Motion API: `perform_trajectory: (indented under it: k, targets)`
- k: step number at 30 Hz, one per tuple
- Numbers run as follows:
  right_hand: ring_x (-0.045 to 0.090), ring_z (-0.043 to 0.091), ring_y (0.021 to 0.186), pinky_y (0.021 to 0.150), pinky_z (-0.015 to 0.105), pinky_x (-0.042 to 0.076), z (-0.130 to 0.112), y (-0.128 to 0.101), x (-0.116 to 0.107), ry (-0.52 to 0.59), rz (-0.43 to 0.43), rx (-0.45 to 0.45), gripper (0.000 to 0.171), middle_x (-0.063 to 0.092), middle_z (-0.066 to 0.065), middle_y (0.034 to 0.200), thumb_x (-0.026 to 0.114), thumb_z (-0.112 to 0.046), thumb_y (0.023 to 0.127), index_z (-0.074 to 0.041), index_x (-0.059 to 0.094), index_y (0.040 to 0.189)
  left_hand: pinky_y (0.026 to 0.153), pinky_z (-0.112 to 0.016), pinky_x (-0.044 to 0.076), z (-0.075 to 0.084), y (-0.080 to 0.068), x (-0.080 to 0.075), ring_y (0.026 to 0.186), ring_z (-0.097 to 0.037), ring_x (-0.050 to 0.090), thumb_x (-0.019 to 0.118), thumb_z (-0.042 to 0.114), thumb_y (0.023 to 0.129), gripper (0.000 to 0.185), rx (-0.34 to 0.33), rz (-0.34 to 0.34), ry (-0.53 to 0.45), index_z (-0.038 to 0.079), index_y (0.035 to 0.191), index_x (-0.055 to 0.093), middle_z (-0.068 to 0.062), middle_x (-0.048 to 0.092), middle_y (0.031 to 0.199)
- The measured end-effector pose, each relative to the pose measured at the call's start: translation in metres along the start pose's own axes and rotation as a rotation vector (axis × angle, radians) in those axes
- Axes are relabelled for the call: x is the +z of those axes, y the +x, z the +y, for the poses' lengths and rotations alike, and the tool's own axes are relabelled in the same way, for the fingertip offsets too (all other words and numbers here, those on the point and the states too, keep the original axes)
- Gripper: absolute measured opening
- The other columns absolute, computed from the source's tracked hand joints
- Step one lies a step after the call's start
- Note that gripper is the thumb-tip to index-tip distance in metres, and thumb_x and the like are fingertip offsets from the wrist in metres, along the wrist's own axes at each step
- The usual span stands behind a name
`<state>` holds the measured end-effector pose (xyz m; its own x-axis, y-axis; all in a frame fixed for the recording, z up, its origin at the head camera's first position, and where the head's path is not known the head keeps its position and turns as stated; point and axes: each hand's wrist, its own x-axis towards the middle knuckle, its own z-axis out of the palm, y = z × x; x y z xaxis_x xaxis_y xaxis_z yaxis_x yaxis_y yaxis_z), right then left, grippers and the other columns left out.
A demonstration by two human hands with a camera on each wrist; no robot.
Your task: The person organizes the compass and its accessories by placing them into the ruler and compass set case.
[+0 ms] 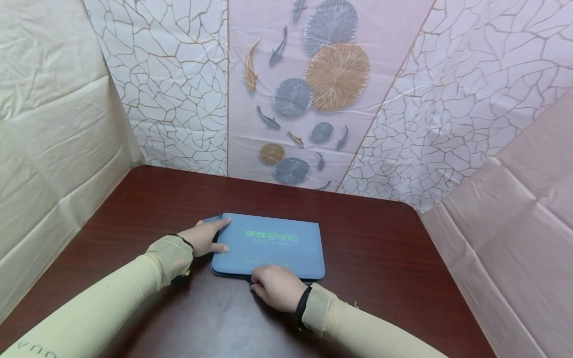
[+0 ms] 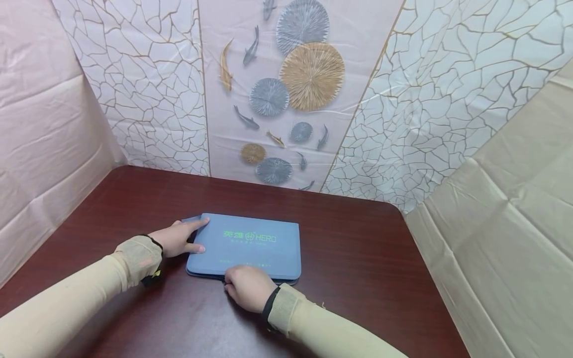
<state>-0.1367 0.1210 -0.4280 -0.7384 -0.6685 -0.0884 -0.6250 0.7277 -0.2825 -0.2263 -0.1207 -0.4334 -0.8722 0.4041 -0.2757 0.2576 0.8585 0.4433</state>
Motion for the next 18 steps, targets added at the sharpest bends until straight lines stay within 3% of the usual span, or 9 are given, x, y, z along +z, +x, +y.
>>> perform_trajectory:
  k: [10, 18]
  targets:
    - [0.053, 0.001, 0.065, 0.059, 0.022, 0.046, -0.0017, -0.0026, 0.0026, -0.013, 0.049, 0.024, 0.008, 0.06, -0.011, 0.077, 0.066, -0.024, 0.093, -0.02, 0.069, 0.087, 0.107, -0.057, 0.027, 0.0007, -0.0024, 0.0004, 0.139, -0.045, 0.021, 0.066, 0.041, 0.09, 0.087, -0.012, -0.004, -0.025, 0.013, 0.156, 0.017, -0.019, 0.025, 0.155]
    - [0.056, 0.001, 0.07, 0.062, 0.023, 0.048, 0.002, -0.0043, 0.0029, 0.013, 0.035, 0.035, 0.008, 0.063, -0.01, 0.08, 0.066, -0.025, 0.093, -0.019, 0.071, 0.091, 0.105, -0.056, 0.03, 0.0039, -0.0085, -0.0033, 0.136, -0.044, 0.026, 0.065, 0.041, 0.091, 0.086, -0.013, -0.004, -0.05, 0.013, 0.156, 0.016, -0.019, 0.025, 0.155]
